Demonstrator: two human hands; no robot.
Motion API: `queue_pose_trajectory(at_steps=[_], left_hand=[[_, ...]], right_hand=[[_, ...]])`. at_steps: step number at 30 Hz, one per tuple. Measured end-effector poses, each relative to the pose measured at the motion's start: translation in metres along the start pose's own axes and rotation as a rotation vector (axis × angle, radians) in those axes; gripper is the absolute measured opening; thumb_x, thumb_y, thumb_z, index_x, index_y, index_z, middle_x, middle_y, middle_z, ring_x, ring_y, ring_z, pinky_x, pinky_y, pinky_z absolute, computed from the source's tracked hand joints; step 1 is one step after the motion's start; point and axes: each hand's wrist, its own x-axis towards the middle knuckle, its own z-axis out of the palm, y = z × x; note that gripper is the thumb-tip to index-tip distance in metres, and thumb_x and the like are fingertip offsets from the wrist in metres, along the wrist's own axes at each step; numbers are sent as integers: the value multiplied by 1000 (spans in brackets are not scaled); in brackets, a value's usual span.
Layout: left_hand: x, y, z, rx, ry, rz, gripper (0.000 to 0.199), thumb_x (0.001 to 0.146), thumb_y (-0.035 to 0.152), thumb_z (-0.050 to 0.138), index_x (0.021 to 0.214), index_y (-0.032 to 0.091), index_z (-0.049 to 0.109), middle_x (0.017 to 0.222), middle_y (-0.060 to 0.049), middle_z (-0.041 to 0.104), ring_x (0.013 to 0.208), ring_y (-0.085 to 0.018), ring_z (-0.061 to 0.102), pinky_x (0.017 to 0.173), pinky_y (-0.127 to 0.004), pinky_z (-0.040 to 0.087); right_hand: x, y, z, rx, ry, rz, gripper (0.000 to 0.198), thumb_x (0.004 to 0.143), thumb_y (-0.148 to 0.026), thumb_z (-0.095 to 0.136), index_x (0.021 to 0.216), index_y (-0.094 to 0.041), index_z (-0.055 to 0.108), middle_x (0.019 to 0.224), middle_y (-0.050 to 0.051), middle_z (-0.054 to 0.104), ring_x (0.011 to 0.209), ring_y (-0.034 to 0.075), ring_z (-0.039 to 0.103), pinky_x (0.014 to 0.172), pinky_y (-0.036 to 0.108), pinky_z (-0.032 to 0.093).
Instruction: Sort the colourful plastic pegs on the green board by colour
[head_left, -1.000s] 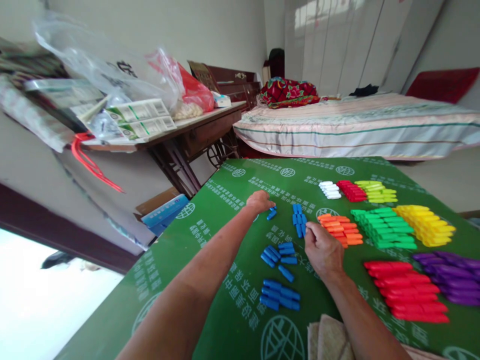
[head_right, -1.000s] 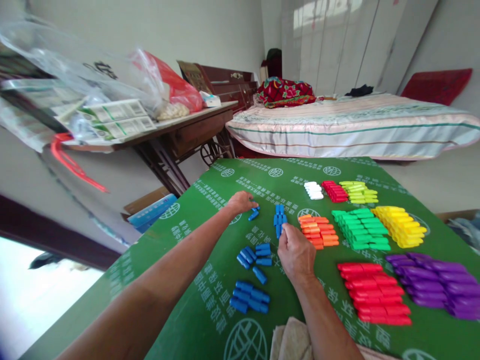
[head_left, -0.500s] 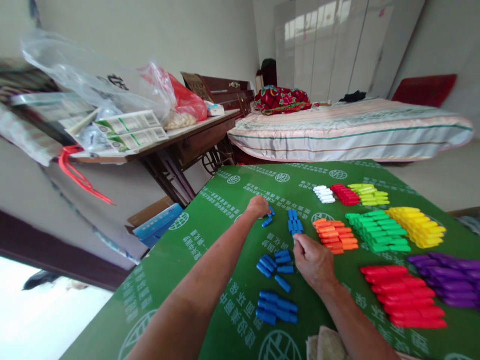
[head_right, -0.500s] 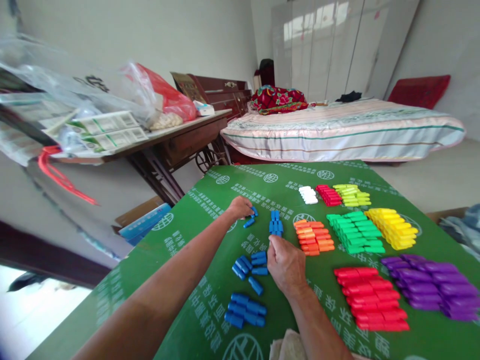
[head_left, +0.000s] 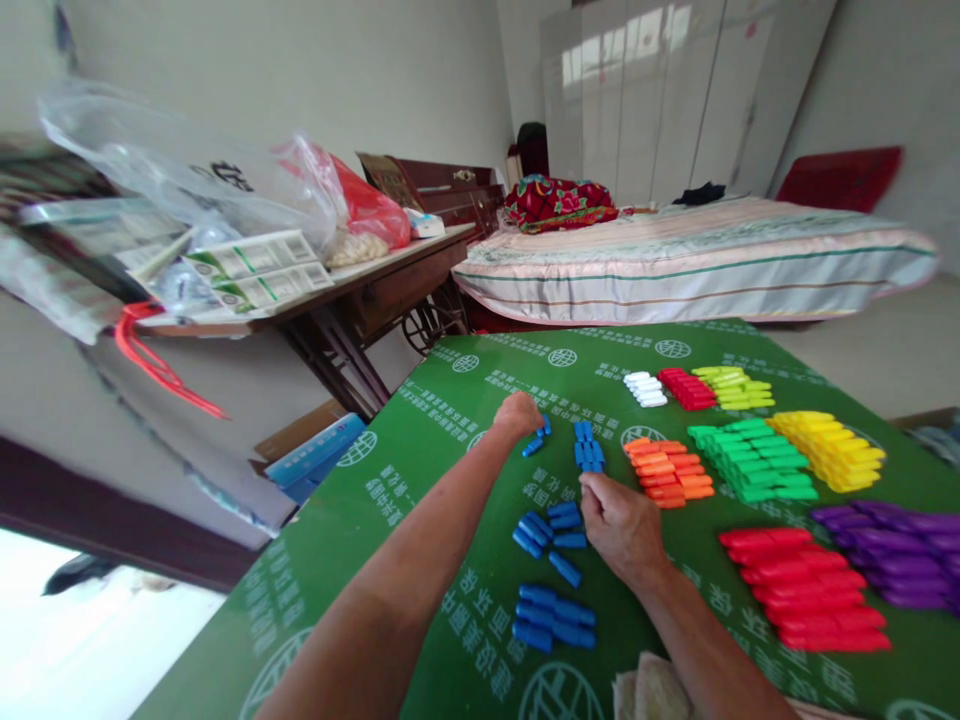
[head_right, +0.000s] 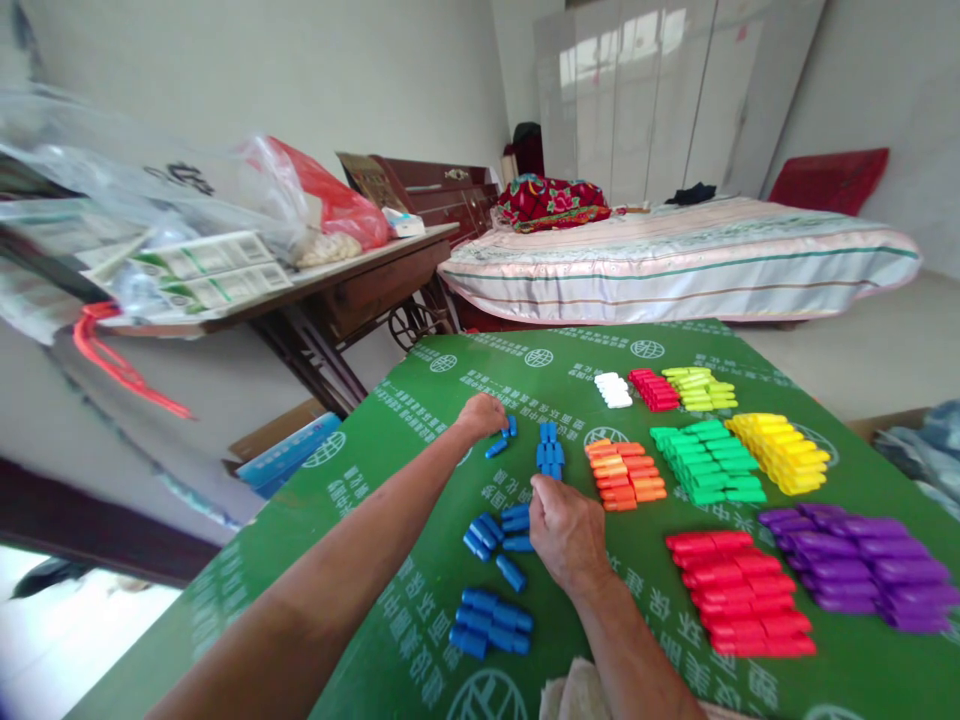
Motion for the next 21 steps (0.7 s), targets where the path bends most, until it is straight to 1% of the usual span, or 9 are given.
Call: queue_pose_trajectory(at_steps=[4, 10, 15, 17, 21], left_hand=[[-2, 0, 5, -26, -44, -53, 34, 87, 37, 55, 114, 16, 56, 113, -8, 59, 97, -19, 59, 82, -40, 52], [-6, 11, 13, -29, 7, -71, 35, 85, 39, 57, 112, 17, 57, 116, -8, 59, 103, -20, 58, 86, -41, 50], [-10, 18, 11, -37, 27, -81, 33, 85, 38, 57, 111, 17, 58, 115, -8, 60, 103, -20, 59, 87, -41, 50], [-13, 20, 8, -54, 27, -59, 33, 83, 38, 60, 107, 17, 61, 112, -8, 63, 101, -19, 61, 85, -37, 51], [-24, 32, 2, -82, 42, 16, 32, 71, 37, 67, 98, 20, 67, 105, -5, 69, 99, -19, 64, 80, -24, 50]], right_hand=[[0, 0, 0, -9, -2, -1, 27, 86, -16, 43, 84, -18, 70, 64, 2, 69, 55, 12, 63, 54, 20, 39], [1, -2, -2, -41, -14, -12, 28, 87, -16, 42, 83, -18, 69, 63, 1, 69, 55, 12, 63, 54, 21, 39], [1, -1, -2, -35, -11, -18, 28, 87, -15, 42, 84, -18, 69, 66, 2, 70, 57, 12, 64, 55, 21, 40], [1, -1, -1, -22, -15, -28, 27, 87, -15, 42, 84, -18, 69, 67, 2, 71, 58, 12, 64, 56, 21, 40], [2, -2, -1, -14, -28, -44, 27, 87, -14, 42, 82, -18, 68, 64, 1, 69, 55, 11, 63, 55, 21, 38]])
